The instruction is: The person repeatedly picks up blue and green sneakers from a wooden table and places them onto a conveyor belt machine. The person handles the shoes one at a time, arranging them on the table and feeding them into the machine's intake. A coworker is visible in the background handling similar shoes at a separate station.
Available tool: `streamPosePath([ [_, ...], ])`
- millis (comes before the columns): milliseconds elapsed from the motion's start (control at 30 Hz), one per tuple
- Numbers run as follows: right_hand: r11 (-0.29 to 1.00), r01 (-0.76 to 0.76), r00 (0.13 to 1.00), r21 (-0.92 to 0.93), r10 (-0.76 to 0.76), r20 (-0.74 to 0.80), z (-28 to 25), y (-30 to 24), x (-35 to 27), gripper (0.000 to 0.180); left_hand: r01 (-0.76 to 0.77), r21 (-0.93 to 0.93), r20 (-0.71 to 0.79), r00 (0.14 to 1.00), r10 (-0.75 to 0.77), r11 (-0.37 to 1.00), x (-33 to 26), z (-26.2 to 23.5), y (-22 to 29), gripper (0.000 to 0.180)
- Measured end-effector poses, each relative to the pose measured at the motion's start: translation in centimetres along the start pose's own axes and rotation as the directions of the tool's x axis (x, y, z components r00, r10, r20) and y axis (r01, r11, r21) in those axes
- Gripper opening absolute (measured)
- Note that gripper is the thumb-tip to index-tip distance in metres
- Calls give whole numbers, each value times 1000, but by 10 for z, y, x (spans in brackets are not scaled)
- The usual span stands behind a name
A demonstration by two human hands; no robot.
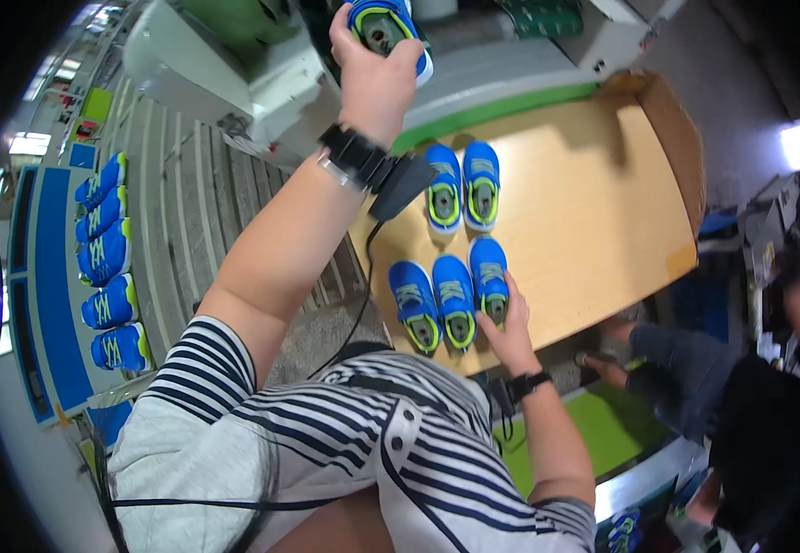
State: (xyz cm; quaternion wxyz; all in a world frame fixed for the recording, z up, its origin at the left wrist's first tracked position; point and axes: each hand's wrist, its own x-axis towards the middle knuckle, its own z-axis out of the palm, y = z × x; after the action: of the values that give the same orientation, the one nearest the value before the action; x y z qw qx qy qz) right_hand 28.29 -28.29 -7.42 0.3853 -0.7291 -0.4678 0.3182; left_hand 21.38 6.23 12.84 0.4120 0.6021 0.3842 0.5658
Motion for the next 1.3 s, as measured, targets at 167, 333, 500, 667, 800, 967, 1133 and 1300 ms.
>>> streamPosePath([
  [167, 814, -367, 916, 450, 401, 22, -37, -34, 18, 68, 64, 300, -196, 981, -4, 952, 78, 8, -66, 85],
  [333, 843, -55, 950, 535, 210, -232, -126, -100, 101, 55, -13, 227, -63, 998, 28, 974, 57, -5, -64, 93],
  [500, 852, 503, 783, 144, -379, -494, -170, -208, 275, 51, -195, 305, 189, 972, 141, 932, -49, -22, -52, 81],
  [667, 918, 143, 845, -370, -308, -438, -160, -162, 432, 73, -140, 553, 575, 778, -254, 822, -126, -47, -86, 81],
  [800, 823, 57, 920, -565, -262, -290, -128, -181, 386, 69, -51, 793, 493, 640, -589, 607, -161, -95, -124, 80],
  [967, 975, 56, 789, -215, 88, 607, -106, -95, 212, 61, -312, 849, 526, 428, -735, 426, -187, -136, -177, 81],
  [1133, 796, -207, 954, -568, 293, 62, -138, 0, 154, 52, -323, 852, 512, 353, -783, 412, -180, -134, -179, 84],
  [1300, 941, -178, 928, -289, 63, -367, -154, 51, 264, 71, -339, 863, 480, 322, -816, 374, -174, -129, -178, 85],
])
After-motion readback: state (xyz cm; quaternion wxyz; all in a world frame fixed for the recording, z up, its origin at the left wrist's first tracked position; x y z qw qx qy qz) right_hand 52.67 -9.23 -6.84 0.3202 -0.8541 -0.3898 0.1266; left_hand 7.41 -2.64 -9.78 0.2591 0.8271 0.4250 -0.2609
